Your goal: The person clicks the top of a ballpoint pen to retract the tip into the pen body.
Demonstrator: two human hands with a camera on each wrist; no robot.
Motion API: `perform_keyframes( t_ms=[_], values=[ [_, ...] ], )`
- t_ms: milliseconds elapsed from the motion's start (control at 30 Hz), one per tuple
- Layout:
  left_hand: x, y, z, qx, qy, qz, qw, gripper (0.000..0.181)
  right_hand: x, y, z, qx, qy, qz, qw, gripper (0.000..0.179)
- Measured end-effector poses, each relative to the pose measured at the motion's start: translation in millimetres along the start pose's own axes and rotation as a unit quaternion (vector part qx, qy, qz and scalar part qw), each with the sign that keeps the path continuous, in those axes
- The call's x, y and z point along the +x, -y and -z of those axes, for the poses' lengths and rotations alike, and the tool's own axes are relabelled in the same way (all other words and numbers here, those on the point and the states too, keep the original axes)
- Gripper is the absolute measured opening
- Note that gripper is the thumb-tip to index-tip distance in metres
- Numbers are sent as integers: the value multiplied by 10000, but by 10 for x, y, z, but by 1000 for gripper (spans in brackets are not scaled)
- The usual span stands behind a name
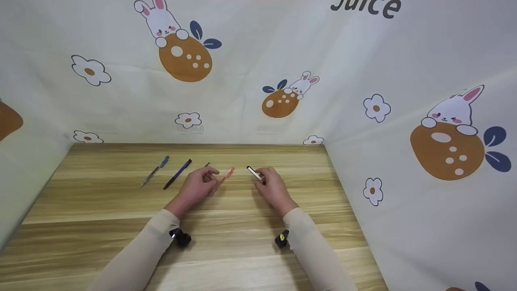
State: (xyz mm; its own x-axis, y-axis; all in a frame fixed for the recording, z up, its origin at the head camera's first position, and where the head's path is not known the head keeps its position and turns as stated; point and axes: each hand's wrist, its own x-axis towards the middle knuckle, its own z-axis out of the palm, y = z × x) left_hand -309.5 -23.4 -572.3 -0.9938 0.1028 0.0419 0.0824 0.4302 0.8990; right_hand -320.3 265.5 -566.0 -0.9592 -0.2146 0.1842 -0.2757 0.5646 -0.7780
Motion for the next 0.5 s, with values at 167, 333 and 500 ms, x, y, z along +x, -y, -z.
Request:
perform_keyframes(
  t_ms=[167,333,500],
  values=[
    [7,33,16,-134,81,-138,9998,30,-25,-66,43,-282,69,33,9996,41],
    [7,40,40,-299,227,-314,9988,30,-39,-131,83,-280,105,35,9995,45],
    [-8,44,64,-404,238,-331,9984,25,-29,-204,124,-253,157,28,9996,47]
  ],
)
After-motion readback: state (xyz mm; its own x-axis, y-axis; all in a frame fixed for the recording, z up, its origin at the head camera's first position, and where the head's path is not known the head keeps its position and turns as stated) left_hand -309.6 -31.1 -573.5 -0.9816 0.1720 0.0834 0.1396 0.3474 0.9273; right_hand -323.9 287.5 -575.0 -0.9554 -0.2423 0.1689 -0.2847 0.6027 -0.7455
